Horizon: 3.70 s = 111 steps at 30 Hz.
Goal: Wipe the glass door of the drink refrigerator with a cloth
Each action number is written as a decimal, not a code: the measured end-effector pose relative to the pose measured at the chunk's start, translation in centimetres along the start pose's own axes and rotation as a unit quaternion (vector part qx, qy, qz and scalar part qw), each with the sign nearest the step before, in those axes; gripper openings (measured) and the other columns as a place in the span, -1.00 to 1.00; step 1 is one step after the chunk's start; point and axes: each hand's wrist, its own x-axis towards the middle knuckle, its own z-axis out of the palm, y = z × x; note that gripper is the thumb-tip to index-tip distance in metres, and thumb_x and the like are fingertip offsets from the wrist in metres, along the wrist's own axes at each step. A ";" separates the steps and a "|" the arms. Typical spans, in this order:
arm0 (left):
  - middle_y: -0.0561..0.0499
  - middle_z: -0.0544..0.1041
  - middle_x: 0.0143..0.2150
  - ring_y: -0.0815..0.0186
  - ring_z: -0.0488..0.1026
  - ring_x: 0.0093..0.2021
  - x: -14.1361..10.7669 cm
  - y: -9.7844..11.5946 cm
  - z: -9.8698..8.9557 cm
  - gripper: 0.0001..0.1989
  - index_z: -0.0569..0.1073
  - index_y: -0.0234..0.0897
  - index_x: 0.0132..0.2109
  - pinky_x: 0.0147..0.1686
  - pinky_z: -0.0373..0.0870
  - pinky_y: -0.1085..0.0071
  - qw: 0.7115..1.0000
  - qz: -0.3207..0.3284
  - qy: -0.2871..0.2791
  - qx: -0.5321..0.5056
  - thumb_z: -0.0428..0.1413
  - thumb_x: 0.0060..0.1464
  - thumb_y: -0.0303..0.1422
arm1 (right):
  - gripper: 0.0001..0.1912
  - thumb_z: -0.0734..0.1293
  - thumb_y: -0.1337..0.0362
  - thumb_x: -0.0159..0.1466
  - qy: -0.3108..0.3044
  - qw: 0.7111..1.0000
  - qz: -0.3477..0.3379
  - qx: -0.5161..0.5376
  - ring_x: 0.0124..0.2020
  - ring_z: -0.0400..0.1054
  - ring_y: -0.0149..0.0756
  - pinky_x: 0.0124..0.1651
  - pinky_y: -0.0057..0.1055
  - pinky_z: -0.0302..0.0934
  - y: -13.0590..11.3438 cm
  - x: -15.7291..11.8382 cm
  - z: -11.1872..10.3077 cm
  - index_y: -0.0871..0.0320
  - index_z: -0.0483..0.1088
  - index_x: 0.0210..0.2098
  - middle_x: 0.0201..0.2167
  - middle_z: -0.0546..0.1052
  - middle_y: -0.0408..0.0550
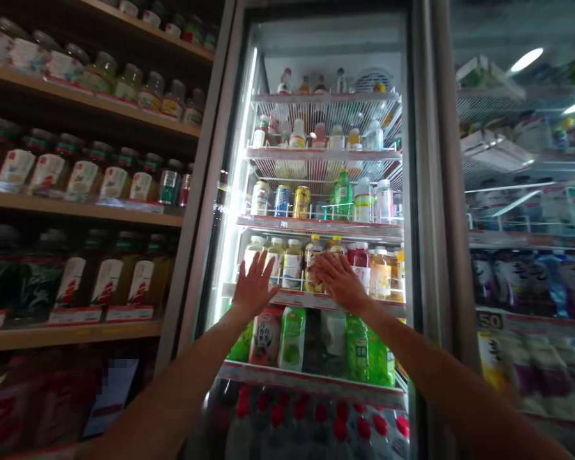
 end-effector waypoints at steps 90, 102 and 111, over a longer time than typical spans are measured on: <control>-0.23 -0.04 0.34 0.08 -0.17 0.34 16.6 -8.3 -0.2 -0.38 0.06 -0.38 0.27 0.25 -0.24 -0.03 0.948 -0.134 0.241 -0.159 -0.23 0.17 -0.09 | -0.48 0.06 0.30 0.25 0.160 0.876 0.443 -0.106 0.27 -0.08 0.01 0.20 0.07 -0.12 12.9 13.9 -3.2 0.22 0.13 0.20 0.25 0.13 0.15; -0.23 -0.01 0.33 0.05 -0.13 0.33 16.3 -8.4 -0.8 -0.35 0.04 -0.37 0.28 0.22 -0.12 -0.06 0.959 -0.146 0.210 -0.119 -0.30 0.17 -0.06 | -0.51 0.06 0.31 0.26 0.108 0.957 0.257 -0.084 0.29 -0.12 -0.07 0.24 -0.01 -0.14 9.5 12.5 -1.5 0.15 0.17 0.17 0.27 0.11 0.01; -0.28 -0.01 0.32 0.01 -0.15 0.33 16.3 -5.9 -0.7 -0.36 0.03 -0.47 0.27 0.20 -0.10 -0.11 0.948 -0.213 0.213 -0.106 -0.33 0.19 -0.11 | -0.50 0.11 0.29 0.23 0.169 0.922 0.341 -0.074 0.27 -0.12 0.05 0.21 0.09 -0.15 13.4 10.7 -2.7 0.25 0.18 0.15 0.25 0.12 0.14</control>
